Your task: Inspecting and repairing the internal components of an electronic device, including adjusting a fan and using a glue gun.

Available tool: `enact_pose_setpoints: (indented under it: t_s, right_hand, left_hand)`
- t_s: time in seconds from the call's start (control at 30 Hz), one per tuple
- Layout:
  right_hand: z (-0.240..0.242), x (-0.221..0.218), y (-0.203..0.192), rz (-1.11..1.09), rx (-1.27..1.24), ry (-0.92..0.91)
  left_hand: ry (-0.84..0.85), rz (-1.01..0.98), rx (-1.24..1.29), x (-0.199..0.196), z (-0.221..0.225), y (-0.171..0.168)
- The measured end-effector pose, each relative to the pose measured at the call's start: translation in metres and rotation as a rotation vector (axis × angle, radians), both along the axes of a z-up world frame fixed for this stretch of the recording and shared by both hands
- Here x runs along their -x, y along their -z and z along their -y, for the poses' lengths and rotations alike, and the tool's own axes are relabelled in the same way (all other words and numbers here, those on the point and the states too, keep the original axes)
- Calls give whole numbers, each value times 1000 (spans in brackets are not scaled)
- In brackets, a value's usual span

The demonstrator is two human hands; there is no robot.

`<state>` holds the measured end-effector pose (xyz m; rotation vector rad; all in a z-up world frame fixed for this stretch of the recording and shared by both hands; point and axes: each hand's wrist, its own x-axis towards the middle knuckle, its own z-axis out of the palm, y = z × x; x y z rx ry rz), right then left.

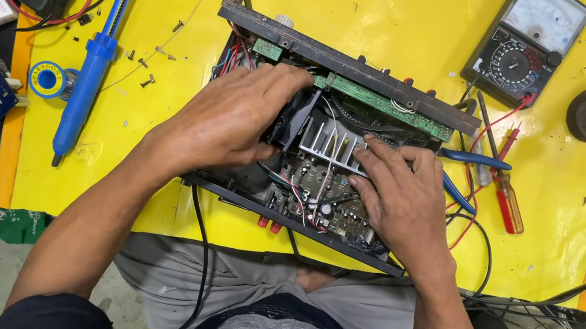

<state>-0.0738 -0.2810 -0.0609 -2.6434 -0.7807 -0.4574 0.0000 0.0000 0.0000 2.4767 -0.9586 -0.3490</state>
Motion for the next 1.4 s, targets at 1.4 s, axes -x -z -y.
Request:
enact_pose_setpoints:
  t_s: [1.4]
  right_hand:
    - [29, -52, -6, 77, -95, 23]
  left_hand:
    - [28, 14, -32, -4, 5, 10]
